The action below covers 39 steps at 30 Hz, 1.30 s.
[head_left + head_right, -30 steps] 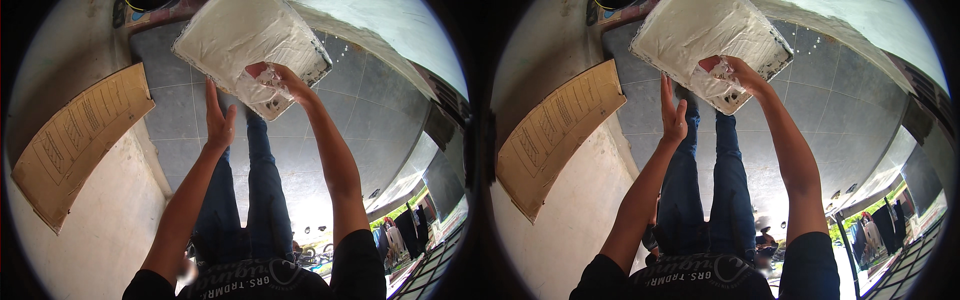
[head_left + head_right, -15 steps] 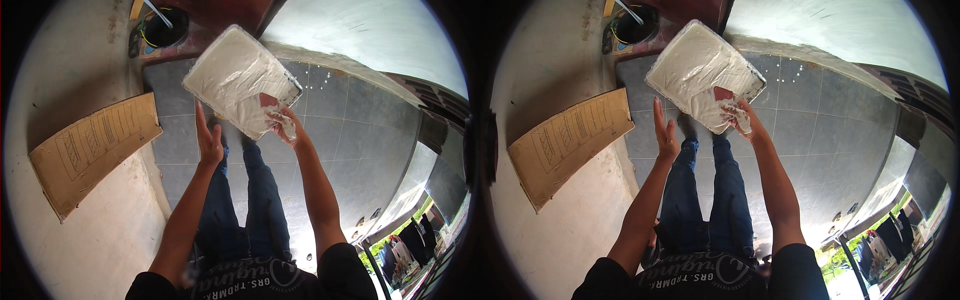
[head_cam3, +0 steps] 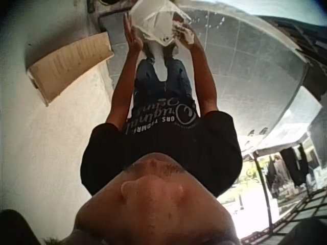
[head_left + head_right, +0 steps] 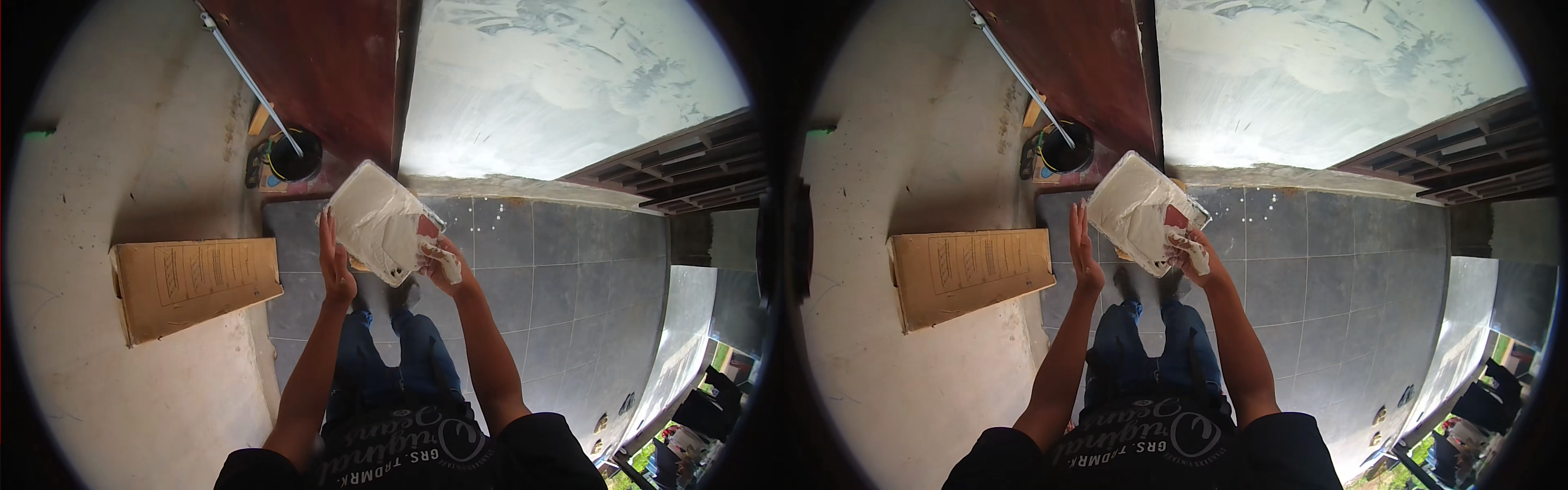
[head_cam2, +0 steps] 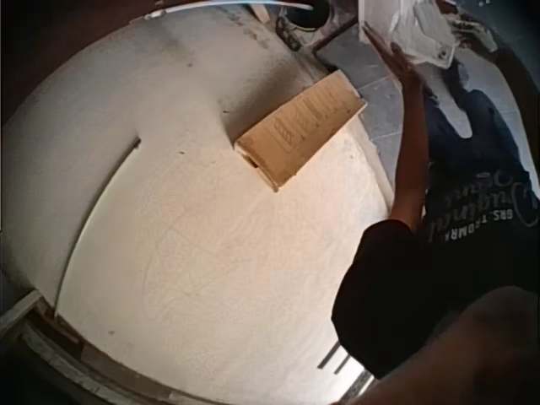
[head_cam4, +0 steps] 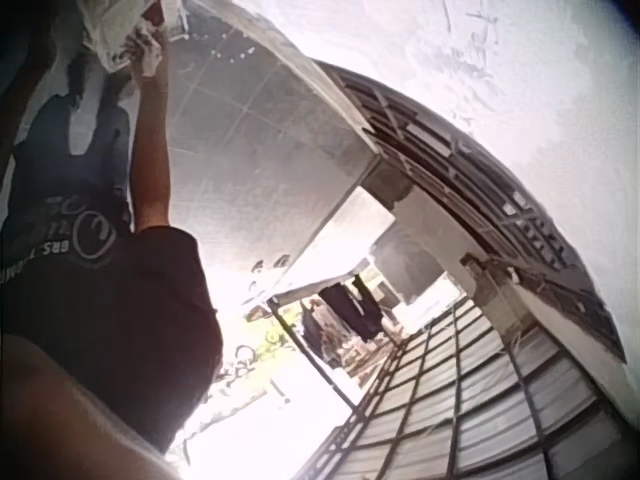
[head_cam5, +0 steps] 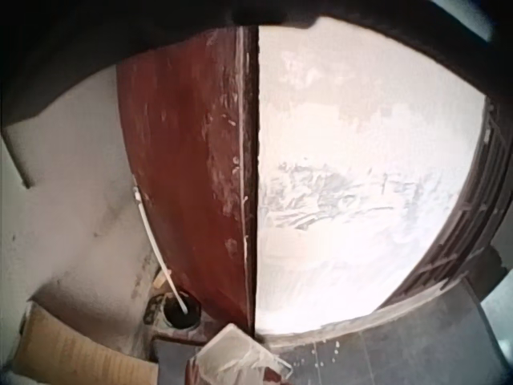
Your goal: The person applies white wall putty to a wall near a doorway using a putty knife, repeatedly fetching more putty from a container on the floor.
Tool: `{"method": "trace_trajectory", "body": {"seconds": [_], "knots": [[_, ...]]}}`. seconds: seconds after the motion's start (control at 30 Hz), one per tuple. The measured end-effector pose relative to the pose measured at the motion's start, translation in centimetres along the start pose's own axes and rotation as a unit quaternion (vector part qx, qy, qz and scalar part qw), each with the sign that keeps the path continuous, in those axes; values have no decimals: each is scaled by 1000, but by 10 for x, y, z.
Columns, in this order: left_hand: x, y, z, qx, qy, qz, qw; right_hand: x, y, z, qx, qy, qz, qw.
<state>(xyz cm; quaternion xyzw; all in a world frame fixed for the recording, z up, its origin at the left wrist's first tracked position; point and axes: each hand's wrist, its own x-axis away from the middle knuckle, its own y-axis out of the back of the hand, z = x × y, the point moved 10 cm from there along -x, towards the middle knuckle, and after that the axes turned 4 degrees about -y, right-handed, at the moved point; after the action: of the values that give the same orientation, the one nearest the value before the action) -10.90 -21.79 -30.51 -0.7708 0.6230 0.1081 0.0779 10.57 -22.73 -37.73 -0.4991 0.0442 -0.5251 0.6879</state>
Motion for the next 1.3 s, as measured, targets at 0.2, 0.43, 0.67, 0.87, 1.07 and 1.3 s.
{"method": "trace_trajectory", "body": {"seconds": [0.2,0.43,0.67,0.87,1.07,1.3], "knots": [[-12,-6,-41,71,6,3,997,19,-29,19,-28,18,79,996],[-33,-21,-89,166,6,-14,986,39,-72,48,20,70,117,990],[-56,-46,-138,204,-10,9,979,43,-92,63,-31,51,195,979],[-80,-52,-169,255,-42,54,965,50,-117,82,-52,94,171,979],[-105,-71,-198,266,-71,98,956,53,-129,108,-14,132,122,984],[-122,-85,-211,282,-84,139,946,73,-155,140,-61,224,150,961]]}}
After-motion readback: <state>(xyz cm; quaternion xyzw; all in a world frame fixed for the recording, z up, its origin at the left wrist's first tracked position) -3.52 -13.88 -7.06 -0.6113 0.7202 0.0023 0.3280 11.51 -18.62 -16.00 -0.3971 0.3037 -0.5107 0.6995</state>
